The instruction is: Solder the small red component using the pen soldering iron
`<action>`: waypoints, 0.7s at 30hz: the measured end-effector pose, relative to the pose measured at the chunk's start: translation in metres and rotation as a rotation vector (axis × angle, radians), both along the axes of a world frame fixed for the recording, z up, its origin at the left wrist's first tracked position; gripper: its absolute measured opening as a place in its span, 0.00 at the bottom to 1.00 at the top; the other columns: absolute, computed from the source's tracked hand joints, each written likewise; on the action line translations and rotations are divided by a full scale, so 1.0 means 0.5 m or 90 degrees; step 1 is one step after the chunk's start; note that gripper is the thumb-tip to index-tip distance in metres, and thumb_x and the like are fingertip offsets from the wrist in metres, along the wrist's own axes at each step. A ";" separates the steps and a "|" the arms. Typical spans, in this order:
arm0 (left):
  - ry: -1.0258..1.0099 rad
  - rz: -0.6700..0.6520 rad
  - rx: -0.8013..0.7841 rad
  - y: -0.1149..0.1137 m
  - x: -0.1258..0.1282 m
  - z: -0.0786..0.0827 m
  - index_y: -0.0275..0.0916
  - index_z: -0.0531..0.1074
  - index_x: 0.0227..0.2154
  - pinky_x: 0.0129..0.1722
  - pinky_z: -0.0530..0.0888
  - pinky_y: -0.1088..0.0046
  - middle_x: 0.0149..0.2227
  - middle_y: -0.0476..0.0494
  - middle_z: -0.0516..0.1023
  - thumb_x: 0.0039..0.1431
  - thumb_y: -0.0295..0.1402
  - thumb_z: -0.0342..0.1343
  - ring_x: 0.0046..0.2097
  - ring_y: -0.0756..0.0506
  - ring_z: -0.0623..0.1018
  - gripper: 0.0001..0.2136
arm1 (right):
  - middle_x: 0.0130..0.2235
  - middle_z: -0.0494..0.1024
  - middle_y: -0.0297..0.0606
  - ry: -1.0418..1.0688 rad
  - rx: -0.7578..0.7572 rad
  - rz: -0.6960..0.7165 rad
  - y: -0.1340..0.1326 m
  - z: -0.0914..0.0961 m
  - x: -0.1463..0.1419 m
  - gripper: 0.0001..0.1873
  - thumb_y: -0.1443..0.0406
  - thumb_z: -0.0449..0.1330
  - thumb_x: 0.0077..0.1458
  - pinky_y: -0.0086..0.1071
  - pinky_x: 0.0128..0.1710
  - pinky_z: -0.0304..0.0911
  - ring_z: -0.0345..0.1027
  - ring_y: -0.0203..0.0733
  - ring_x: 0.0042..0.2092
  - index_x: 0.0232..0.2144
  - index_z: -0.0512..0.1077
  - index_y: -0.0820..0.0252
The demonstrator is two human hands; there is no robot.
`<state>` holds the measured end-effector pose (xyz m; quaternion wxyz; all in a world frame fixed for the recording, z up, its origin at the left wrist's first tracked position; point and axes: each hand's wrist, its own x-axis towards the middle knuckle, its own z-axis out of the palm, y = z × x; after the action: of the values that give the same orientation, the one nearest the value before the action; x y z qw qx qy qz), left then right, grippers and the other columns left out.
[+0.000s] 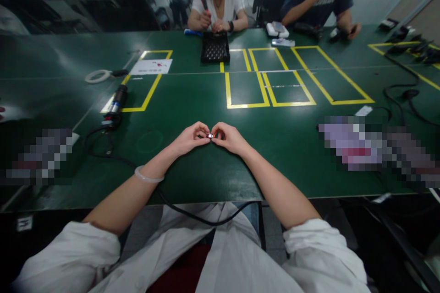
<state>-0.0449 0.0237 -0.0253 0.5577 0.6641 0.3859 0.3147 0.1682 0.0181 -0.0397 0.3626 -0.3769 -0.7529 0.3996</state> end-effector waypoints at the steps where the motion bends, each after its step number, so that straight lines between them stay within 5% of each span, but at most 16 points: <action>1: -0.003 0.000 -0.002 0.000 0.000 0.000 0.35 0.67 0.39 0.37 0.70 0.76 0.41 0.43 0.73 0.49 0.35 0.67 0.38 0.51 0.75 0.18 | 0.34 0.74 0.33 -0.001 0.013 0.000 0.000 0.000 0.000 0.09 0.64 0.63 0.53 0.29 0.31 0.60 0.66 0.34 0.31 0.37 0.71 0.59; 12: 0.001 -0.008 0.022 0.000 -0.002 -0.002 0.34 0.69 0.38 0.40 0.71 0.73 0.38 0.45 0.74 0.50 0.35 0.67 0.37 0.51 0.75 0.16 | 0.38 0.70 0.35 -0.051 0.105 0.009 -0.010 0.012 -0.002 0.06 0.67 0.61 0.54 0.30 0.34 0.62 0.66 0.36 0.34 0.37 0.69 0.58; 21: 0.051 -0.016 0.036 0.004 -0.015 0.007 0.34 0.70 0.40 0.39 0.72 0.71 0.37 0.43 0.76 0.54 0.43 0.64 0.37 0.48 0.76 0.18 | 0.32 0.74 0.33 -0.038 0.026 -0.011 -0.002 0.000 0.001 0.09 0.64 0.62 0.54 0.29 0.31 0.60 0.65 0.35 0.30 0.38 0.71 0.59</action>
<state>-0.0526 0.0255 -0.0218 0.5264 0.6966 0.3905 0.2919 0.1689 0.0169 -0.0397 0.3509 -0.3880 -0.7681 0.3692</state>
